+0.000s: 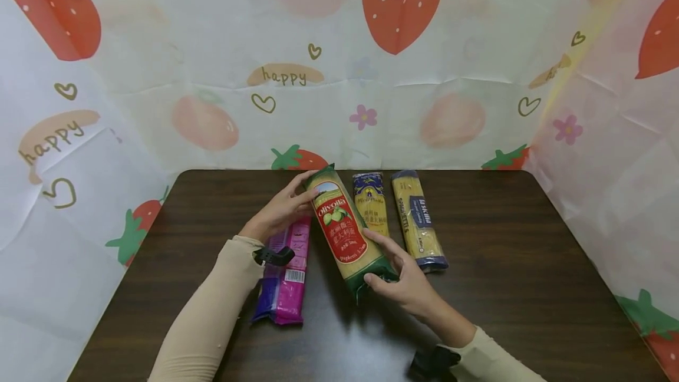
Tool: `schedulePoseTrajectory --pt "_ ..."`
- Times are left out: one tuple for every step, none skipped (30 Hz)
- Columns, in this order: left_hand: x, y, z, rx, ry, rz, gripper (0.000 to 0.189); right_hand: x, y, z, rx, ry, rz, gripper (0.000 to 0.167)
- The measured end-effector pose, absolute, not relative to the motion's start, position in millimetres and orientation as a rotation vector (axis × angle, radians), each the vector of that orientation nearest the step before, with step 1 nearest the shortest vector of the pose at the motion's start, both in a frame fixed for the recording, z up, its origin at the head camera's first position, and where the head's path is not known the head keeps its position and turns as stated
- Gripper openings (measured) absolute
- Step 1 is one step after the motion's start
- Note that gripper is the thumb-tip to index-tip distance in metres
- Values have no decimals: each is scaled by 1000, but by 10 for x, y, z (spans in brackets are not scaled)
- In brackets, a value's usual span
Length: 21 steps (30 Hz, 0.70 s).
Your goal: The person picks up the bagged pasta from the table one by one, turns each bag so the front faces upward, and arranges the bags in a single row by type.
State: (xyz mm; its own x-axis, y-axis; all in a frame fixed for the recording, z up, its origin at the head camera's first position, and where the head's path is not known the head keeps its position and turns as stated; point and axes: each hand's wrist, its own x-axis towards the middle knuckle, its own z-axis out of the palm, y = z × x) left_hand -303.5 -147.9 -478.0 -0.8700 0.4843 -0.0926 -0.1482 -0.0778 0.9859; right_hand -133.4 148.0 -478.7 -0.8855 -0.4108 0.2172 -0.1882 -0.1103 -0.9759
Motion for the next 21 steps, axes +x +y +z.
schedulePoseTrajectory --pt "-3028 -1496 -4770 365 1757 1990 62 -1328 1471 -4782 -654 1960 -2142 74" --pt "-3025 -1511 -4763 362 1736 1984 64 -1323 1460 -4776 -631 1936 -2154 75" --pt "-3020 -1523 -4756 359 1729 1978 66 -1320 1447 -4767 -603 1914 -2161 75" --pt "-3018 -1532 -4752 357 1729 1973 67 -1315 1435 -4760 -581 1904 -2159 76" --pt "-3016 -1540 -4750 361 1738 1966 69 -1312 1425 -4754 -559 1898 -2153 76" --pt "-3015 -1545 -4750 361 1745 1965 70 -1308 1417 -4750 -540 1894 -2142 76" --pt "-3010 -1547 -4751 362 1758 1963 72 -1305 1411 -4750 -525 1898 -2126 76" --pt "-3007 -1545 -4755 361 1770 1966 73 -1304 1408 -4754 -517 1914 -2108 77" --pt "-3003 -1544 -4758 368 1791 1963 74 -1302 1407 -4761 -511 1932 -2091 77" --pt "-2997 -1543 -4762 372 1807 1964 75 -1300 1409 -4771 -506 1960 -2068 77" --pt "-2992 -1542 -4764 372 1821 1967 76 -1302 1412 -4783 -513 1982 -2049 77" --pt "-2989 -1539 -4766 369 1829 1972 77 -1305 1415 -4798 -522 1994 -2032 77" --pt "-2986 -1535 -4763 362 1841 1975 77 -1309 1416 -4813 -537 1999 -2019 79" --pt "-2985 -1531 -4759 354 1846 1983 78 -1314 1416 -4827 -557 1999 -2011 80" --pt "-2985 -1528 -4752 345 1855 1987 78 -1321 1417 -4841 -574 1993 -2001 82" --pt "-2985 -1525 -4744 334 1863 1990 78 -1329 1417 -4852 -587 1987 -1990 83" --pt "-2989 -1521 -4738 322 1872 1992 78 -1337 1416 -4861 -598 1973 -1983 85" --pt "-2993 -1517 -4734 311 1878 1995 79 -1342 1414 -4868 -605 1959 -1975 87" --pt "-2995 -1513 -4729 299 1887 1998 79 -1347 1414 -4875 -620 1949 -1967 90" --pt "-3000 -1511 -4732 289 1893 1998 79 -1349 1412 -4882 -631 1943 -1956 92" --pt "-3005 -1507 -4735 274 1904 1995 79 -1354 1410 -4894 -644 1945 -1941 94"
